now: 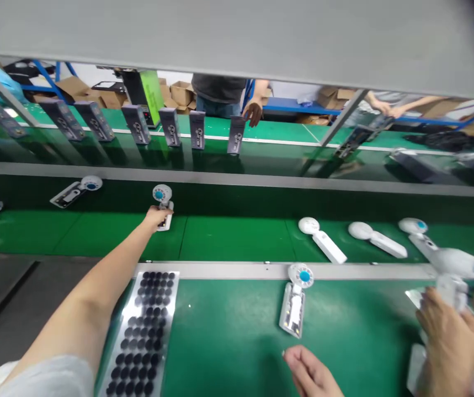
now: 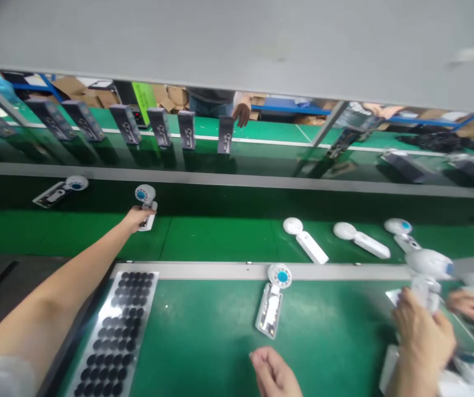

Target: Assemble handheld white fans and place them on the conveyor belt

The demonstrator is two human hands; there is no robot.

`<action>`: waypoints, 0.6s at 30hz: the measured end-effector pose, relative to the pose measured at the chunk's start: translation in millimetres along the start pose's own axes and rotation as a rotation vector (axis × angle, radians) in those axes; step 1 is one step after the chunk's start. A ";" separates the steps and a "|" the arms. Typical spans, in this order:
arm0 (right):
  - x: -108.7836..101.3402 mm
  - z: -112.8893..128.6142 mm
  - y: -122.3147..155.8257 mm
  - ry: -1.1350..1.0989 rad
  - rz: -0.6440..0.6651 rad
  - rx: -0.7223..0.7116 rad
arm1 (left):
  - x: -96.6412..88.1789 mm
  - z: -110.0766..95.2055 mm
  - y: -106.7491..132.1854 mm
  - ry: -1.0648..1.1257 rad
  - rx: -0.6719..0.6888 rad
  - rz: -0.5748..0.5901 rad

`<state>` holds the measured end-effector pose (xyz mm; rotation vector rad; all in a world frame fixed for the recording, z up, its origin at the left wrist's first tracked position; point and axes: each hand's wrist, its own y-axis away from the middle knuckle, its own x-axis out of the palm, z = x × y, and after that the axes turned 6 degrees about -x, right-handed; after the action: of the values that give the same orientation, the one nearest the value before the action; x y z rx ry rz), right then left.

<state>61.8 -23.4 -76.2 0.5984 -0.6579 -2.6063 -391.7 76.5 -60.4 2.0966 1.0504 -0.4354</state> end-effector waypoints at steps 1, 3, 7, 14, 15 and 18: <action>-2.9 4.4 3.2 -0.032 0.032 -0.016 | 7.9 0.1 22.8 0.061 0.022 0.113; -10.0 16.5 10.8 -0.078 0.090 -0.078 | 22.0 3.8 74.1 0.177 0.069 0.333; -23.7 40.6 27.6 -0.106 0.203 -0.220 | 44.0 20.0 183.0 0.359 0.092 0.661; -30.5 49.4 68.8 -0.098 0.203 -0.416 | 78.7 66.4 308.4 0.469 0.002 0.685; -30.3 48.8 74.7 -0.087 0.209 -0.434 | 82.0 72.3 316.8 0.472 -0.009 0.657; -28.5 46.7 89.3 -0.048 0.242 -0.474 | 85.8 84.0 333.5 0.442 -0.058 0.653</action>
<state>85.9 -66.7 16.0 0.2879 -0.1001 -2.4259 -72.7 -70.0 -11.6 2.3811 0.5288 0.3880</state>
